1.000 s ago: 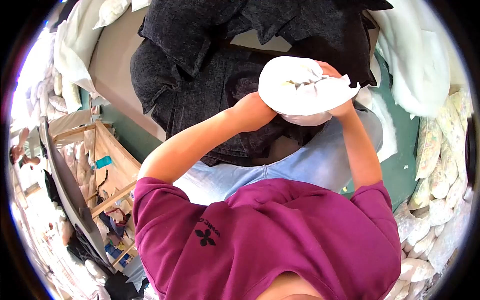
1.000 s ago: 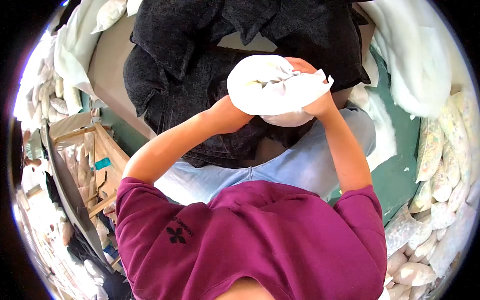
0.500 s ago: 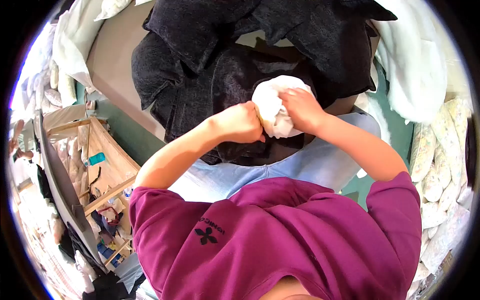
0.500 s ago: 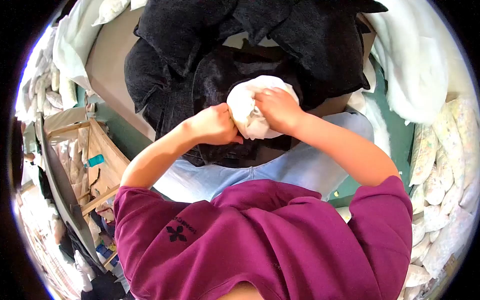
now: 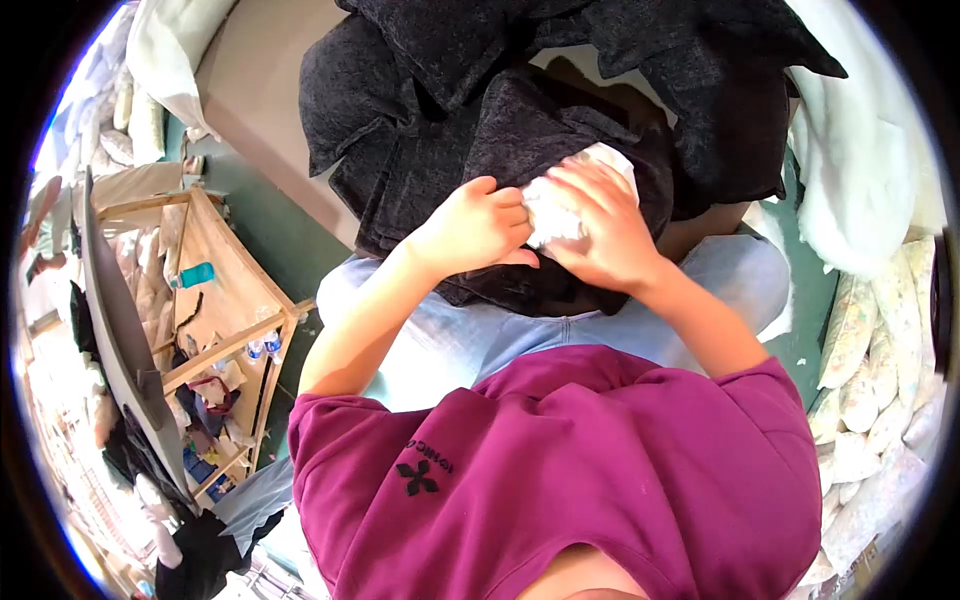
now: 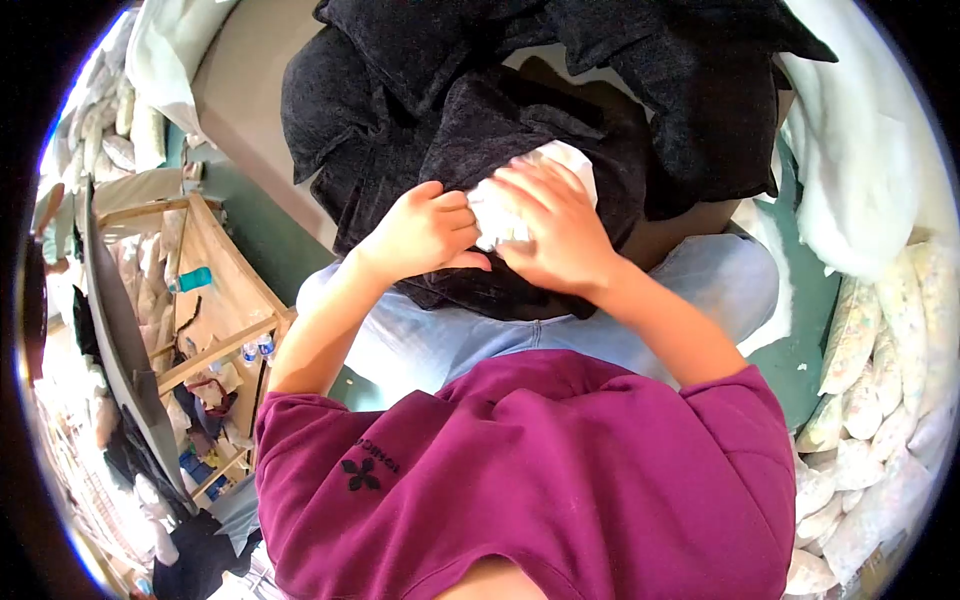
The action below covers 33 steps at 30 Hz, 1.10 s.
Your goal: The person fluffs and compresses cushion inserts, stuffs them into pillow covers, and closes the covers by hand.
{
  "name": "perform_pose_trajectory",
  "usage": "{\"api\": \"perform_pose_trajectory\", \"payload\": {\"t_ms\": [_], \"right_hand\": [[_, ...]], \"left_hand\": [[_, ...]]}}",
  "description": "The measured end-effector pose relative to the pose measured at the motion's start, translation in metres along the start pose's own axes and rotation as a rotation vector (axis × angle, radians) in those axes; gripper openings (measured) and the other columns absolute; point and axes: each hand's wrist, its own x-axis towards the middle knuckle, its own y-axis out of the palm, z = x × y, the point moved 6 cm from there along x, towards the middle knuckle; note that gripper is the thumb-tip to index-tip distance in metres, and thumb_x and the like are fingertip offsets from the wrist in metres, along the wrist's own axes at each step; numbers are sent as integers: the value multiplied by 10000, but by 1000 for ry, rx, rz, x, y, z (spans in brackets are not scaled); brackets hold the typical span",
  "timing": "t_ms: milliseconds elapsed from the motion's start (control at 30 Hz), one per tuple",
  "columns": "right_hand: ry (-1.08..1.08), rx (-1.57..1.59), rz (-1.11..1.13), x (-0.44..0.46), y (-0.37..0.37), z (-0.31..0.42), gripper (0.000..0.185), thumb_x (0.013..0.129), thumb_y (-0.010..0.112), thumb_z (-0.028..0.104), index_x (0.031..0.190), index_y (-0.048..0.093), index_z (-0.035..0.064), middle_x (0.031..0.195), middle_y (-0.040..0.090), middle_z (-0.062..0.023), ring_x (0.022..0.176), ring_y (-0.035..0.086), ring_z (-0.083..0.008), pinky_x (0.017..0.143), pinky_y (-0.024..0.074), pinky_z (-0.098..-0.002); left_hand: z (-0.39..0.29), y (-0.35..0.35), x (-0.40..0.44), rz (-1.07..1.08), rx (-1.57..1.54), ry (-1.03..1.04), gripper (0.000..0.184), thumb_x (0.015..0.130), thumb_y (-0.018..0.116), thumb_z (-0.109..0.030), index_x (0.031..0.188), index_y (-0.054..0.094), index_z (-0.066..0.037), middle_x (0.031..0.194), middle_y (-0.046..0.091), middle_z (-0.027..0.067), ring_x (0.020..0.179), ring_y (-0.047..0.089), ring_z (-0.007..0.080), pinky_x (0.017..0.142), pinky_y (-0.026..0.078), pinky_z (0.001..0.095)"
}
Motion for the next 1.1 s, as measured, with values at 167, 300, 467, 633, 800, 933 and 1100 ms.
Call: {"api": "perform_pose_trajectory", "payload": {"t_ms": [167, 300, 467, 633, 800, 933, 1100], "right_hand": [[219, 153, 138, -34, -10, -14, 288, 814, 673, 87, 1100, 653, 51, 1020, 626, -125, 969, 605, -319, 845, 484, -389], [148, 380, 570, -49, 66, -49, 124, 885, 605, 136, 979, 634, 60, 953, 637, -144, 912, 621, -326, 778, 493, -400], [127, 336, 902, -58, 153, -66, 137, 913, 572, 149, 1005, 643, 77, 1022, 656, -120, 945, 626, -270, 827, 483, -368], [362, 540, 1096, -63, 168, -41, 188, 927, 554, 141, 1073, 660, 84, 1100, 668, -106, 995, 622, -228, 893, 470, -336], [433, 621, 606, -45, 68, -14, 175, 892, 579, 109, 1038, 666, 66, 1050, 666, -126, 968, 631, -284, 853, 488, -361], [67, 2, 547, -32, 49, -15, 167, 824, 606, 119, 969, 656, 53, 941, 644, -124, 889, 624, -317, 786, 503, -404], [361, -158, 457, -40, 145, -106, 235, 803, 588, 168, 982, 670, 39, 979, 658, -163, 912, 625, -334, 828, 494, -441]], "left_hand": [[14, 1, 8, -135, -179, -38, 404, 725, 733, -486, 621, 554, -138, 645, 518, -16, 675, 562, 184, 582, 443, 315], [-13, 15, 26, -281, -119, 55, 440, 749, 732, -469, 522, 527, -152, 533, 494, -5, 494, 540, 193, 439, 407, 335], [-72, 74, 32, -217, -143, 239, 478, 809, 689, -458, 499, 522, -134, 516, 499, 5, 529, 539, 178, 497, 430, 306], [-40, 55, -16, -341, -68, 97, 424, 741, 760, -381, 541, 458, -161, 555, 458, -25, 514, 482, 147, 492, 360, 289], [-28, 40, -37, -390, -28, -2, 388, 711, 774, -328, 561, 459, -158, 569, 466, -21, 505, 465, 144, 480, 327, 294], [-35, 34, -9, -510, -58, 27, 404, 696, 789, -310, 556, 442, -158, 565, 473, -24, 512, 477, 150, 478, 331, 293], [-102, 47, 54, -672, -388, 49, 459, 706, 802, -321, 540, 409, -152, 539, 464, -7, 481, 468, 177, 466, 349, 303]]}}
